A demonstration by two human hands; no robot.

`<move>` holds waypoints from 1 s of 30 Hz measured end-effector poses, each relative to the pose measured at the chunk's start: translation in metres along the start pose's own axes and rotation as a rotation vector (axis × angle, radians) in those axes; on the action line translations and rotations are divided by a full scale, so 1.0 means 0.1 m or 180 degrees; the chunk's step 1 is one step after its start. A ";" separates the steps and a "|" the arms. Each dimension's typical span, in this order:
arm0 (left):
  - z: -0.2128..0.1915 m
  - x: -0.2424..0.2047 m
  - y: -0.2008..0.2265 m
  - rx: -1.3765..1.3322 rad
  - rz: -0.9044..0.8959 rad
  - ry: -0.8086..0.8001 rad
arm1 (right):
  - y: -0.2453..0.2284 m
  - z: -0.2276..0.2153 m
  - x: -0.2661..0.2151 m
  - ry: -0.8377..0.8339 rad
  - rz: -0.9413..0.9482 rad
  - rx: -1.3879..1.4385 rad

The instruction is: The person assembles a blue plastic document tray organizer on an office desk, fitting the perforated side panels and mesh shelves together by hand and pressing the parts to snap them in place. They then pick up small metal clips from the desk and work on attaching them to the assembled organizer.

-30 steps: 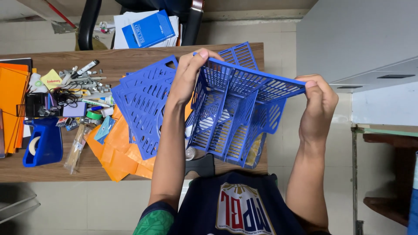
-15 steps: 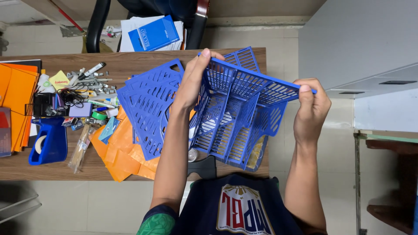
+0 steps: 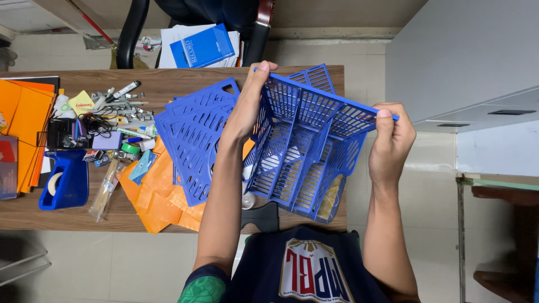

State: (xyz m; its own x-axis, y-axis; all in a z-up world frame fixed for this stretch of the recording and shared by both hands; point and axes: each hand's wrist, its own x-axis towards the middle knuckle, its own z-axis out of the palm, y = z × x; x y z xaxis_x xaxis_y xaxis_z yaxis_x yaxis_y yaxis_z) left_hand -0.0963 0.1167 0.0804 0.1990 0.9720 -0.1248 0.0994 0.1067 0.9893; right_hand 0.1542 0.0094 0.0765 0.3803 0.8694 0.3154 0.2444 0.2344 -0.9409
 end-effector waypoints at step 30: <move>1.20 -0.98 -0.31 0.2255 0.1987 0.0518 | -0.08 -0.11 0.28 -0.0899 0.0631 0.0398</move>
State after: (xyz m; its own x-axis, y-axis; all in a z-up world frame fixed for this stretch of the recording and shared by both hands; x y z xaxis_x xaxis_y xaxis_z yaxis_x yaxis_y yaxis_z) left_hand -0.0020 -0.0069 0.0527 0.2830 0.8336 0.4744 0.5985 -0.5399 0.5918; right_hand 0.1727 0.0269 0.0943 0.1439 0.9850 0.0955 0.0731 0.0856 -0.9936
